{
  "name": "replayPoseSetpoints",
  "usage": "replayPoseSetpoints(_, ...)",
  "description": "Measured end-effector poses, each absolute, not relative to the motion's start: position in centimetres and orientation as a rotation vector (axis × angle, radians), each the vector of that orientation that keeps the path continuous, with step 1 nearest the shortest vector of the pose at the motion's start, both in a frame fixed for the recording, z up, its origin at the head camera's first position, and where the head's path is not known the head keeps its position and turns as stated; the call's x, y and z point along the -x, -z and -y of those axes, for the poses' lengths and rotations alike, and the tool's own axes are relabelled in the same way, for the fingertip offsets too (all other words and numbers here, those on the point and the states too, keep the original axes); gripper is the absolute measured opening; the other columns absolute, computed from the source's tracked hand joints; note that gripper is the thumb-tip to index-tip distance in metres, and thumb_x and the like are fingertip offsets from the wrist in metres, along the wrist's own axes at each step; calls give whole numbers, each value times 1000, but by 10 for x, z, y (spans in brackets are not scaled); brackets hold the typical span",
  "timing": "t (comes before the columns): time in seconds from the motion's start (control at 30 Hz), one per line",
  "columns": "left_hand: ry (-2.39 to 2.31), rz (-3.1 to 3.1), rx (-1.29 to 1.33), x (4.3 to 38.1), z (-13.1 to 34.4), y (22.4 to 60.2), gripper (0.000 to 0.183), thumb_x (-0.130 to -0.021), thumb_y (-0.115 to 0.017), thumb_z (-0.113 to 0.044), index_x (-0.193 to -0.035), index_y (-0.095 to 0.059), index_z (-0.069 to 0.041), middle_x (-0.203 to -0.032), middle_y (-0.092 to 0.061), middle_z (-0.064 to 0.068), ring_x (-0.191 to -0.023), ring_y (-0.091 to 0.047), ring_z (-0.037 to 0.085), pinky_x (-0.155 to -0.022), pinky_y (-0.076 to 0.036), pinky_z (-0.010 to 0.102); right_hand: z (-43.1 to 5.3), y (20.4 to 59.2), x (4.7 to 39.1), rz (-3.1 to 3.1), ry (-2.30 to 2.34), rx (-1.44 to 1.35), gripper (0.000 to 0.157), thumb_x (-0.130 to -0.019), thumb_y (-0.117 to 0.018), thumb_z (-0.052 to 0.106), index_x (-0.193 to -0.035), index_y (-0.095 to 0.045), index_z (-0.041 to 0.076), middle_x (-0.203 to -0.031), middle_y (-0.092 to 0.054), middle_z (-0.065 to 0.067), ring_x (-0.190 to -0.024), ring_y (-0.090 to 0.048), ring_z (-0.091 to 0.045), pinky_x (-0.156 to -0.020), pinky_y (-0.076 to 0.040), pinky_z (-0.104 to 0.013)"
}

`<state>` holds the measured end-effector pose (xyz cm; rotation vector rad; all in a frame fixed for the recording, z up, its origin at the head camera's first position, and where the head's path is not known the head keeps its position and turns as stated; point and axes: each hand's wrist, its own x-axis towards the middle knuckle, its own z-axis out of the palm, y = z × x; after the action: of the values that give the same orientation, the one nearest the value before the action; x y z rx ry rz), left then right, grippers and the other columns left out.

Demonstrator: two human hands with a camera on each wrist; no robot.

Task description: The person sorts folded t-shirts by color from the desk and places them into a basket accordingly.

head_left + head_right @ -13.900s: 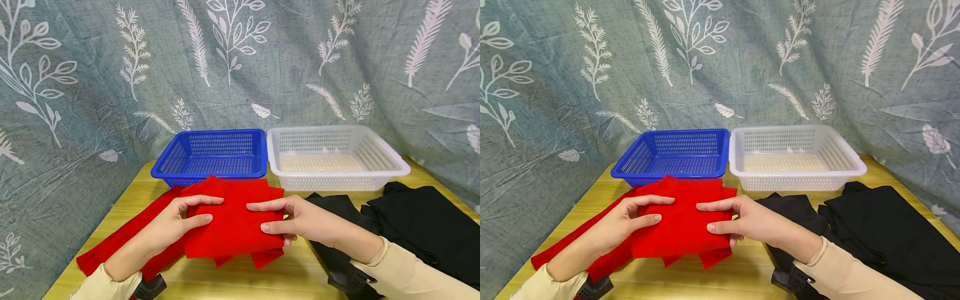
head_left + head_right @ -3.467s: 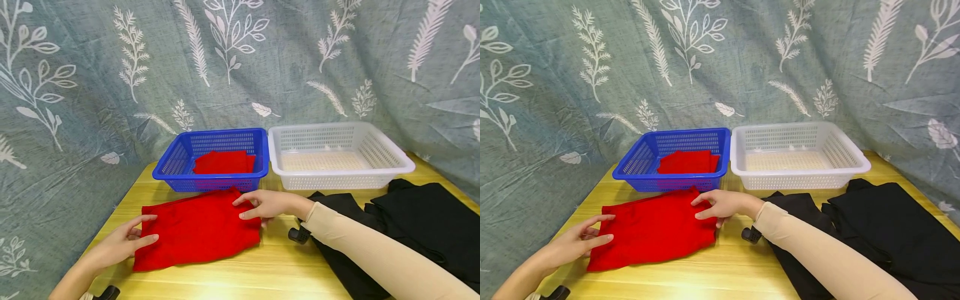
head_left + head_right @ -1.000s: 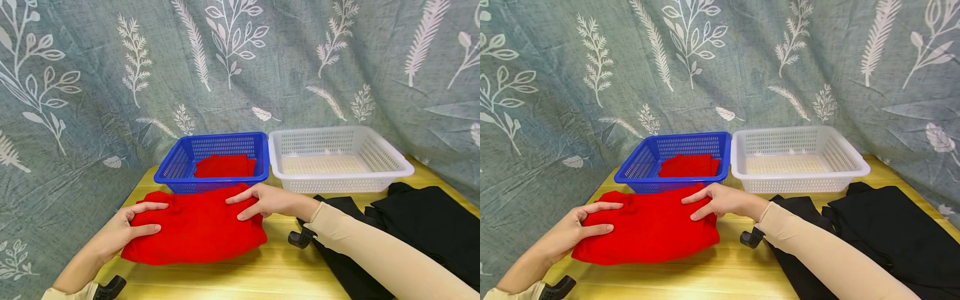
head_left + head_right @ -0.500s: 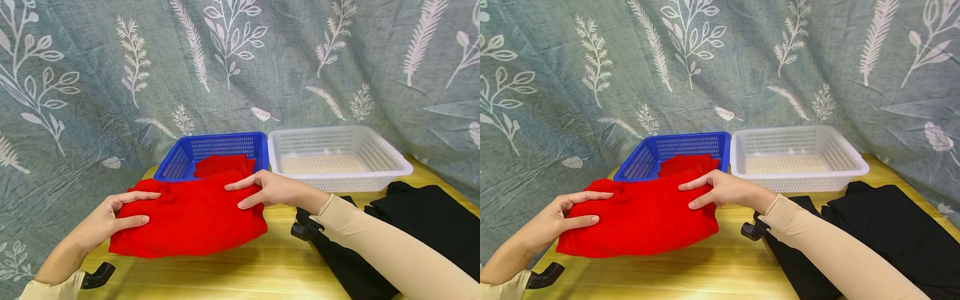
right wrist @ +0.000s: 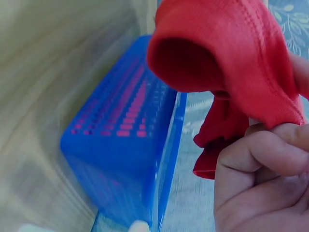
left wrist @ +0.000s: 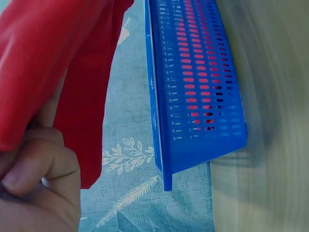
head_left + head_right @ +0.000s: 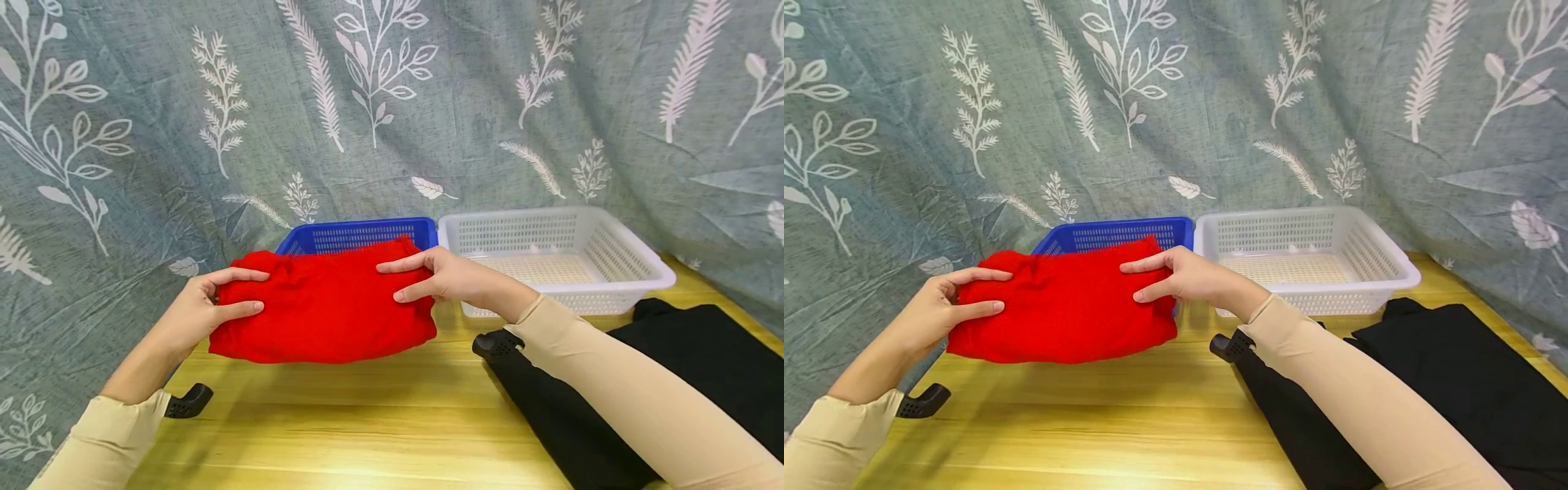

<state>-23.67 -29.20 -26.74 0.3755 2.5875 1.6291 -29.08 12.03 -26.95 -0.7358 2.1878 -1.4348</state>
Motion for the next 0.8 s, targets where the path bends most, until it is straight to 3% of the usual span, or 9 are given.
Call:
replayPoseSetpoints(0.3, -1630, -2624, -338, 278, 278, 259, 53, -98, -81, -22, -147, -64, -18, -107, -79, -9, -84, -80, 18, -79, -67, 34, -126, 263, 321, -2283, 1431, 705, 60, -98, -80, 18, -154, -62, 27, -49, -37, 8, -57, -11, -18, -55, -24, -27)
replayPoseSetpoints(0.37, -1604, -2654, -327, 286, 276, 258, 53, -98, -82, -24, -148, -64, -19, -112, -76, -9, -84, -79, 17, -80, -66, 33, -126, 262, 326, -2311, 1419, 694, 60, -98, -80, 19, -154, -61, 28, -49, -31, 10, -57, -11, -17, -55, -25, -27)
replayPoseSetpoints(0.6, -1531, -2723, -288, 311, 272, 257, 53, -99, -81, -25, -148, -64, -19, -148, -58, 8, -88, -77, 12, -81, -64, 28, -123, 261, 343, -2375, 1402, 675, 60, -99, -79, 21, -155, -60, 27, -53, -23, 12, -57, -12, -15, -56, -25, -28)
replayPoseSetpoints(0.8, -1519, -2750, -250, 328, 271, 256, 53, -99, -80, -22, -149, -64, -17, -154, -55, 14, -90, -76, 9, -81, -64, 27, -117, 261, 353, -2430, 1385, 646, 60, -99, -79, 23, -156, -59, 28, -54, -22, 12, -56, -15, -13, -59, -27, -28)
